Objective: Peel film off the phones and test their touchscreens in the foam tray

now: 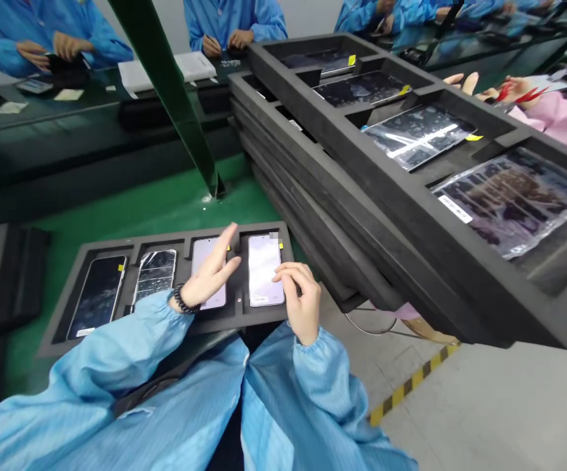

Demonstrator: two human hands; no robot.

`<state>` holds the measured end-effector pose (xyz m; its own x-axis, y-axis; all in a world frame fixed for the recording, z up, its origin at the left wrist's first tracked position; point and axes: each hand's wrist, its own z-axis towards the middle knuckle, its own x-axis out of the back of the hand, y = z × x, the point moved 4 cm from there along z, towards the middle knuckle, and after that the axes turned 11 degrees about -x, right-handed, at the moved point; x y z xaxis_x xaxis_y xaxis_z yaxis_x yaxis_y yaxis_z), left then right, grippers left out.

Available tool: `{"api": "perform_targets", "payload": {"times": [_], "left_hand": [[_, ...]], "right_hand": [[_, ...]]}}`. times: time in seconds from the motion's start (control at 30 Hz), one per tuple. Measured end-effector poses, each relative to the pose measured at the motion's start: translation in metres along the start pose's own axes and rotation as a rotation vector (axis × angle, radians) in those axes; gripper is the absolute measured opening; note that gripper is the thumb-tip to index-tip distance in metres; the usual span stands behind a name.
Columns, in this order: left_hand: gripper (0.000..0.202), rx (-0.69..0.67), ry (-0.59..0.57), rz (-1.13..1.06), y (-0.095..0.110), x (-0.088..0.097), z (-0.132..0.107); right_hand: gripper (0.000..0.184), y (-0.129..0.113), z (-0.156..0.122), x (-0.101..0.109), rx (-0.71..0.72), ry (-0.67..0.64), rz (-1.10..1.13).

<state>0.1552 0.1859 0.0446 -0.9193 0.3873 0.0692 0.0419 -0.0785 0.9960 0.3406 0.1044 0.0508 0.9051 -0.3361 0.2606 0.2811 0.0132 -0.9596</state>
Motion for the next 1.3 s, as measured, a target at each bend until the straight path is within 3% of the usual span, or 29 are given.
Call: {"api": "perform_targets", "payload": {"times": [0.07,0.1,0.17,0.27,0.37,0.43,0.53,0.63,0.7,0.77,0.83,0.9,0.97,1.03,1.17,1.3], "left_hand": [[0.079,-0.225,-0.037,0.652,-0.003,0.018,-0.007],[0.081,-0.257,-0.075,0.872,-0.009,0.024,-0.01],[0.079,-0.244,-0.138,1.109,-0.023,0.03,-0.014],[0.082,-0.238,-0.162,1.238,-0.027,0.028,-0.011],[0.092,-0.257,-0.102,1.252,-0.006,0.027,-0.007],[0.094,-0.248,-0.005,1.209,0.012,0.037,-0.011],[0.085,-0.084,0.167,1.045,0.023,0.067,-0.032],[0.046,0.262,0.297,0.722,0.007,0.099,-0.06],[0.035,0.353,0.348,0.497,-0.004,0.109,-0.072],[0.039,0.355,0.362,0.356,-0.008,0.109,-0.075],[0.039,0.377,0.383,0.123,-0.007,0.1,-0.074],[0.037,0.439,0.386,-0.283,-0.005,0.081,-0.07],[0.04,0.486,0.336,-0.699,0.001,0.058,-0.065],[0.04,0.448,0.245,-0.932,0.008,0.038,-0.06],[0.074,0.337,0.069,-1.059,0.02,0.011,-0.056],[0.091,0.344,0.035,-1.137,0.034,-0.007,-0.064]], "right_hand": [[0.027,0.008,-0.002,-0.004,0.005,0.034,-0.044],[0.026,0.011,-0.002,-0.006,0.01,0.044,-0.064],[0.025,0.014,-0.003,-0.01,0.023,0.05,-0.099],[0.025,0.015,-0.003,-0.011,0.046,0.053,-0.131],[0.025,0.015,-0.004,-0.01,0.057,0.063,-0.144],[0.026,0.015,-0.004,-0.009,0.059,0.071,-0.149],[0.026,0.016,-0.005,-0.008,0.059,0.079,-0.157],[0.026,0.015,-0.005,-0.008,0.062,0.079,-0.165],[0.026,0.014,-0.004,-0.009,0.063,0.076,-0.169],[0.026,0.013,-0.003,-0.009,0.062,0.07,-0.169],[0.026,0.011,-0.003,-0.01,0.064,0.061,-0.165],[0.026,0.007,-0.002,-0.011,0.071,0.047,-0.157],[0.026,0.001,-0.002,-0.012,0.079,0.032,-0.148],[0.026,-0.006,-0.002,-0.013,0.087,-0.001,-0.124],[0.027,-0.023,0.0,-0.018,0.117,-0.117,-0.07],[0.028,-0.039,0.007,-0.022,0.169,-0.18,-0.101]]}}
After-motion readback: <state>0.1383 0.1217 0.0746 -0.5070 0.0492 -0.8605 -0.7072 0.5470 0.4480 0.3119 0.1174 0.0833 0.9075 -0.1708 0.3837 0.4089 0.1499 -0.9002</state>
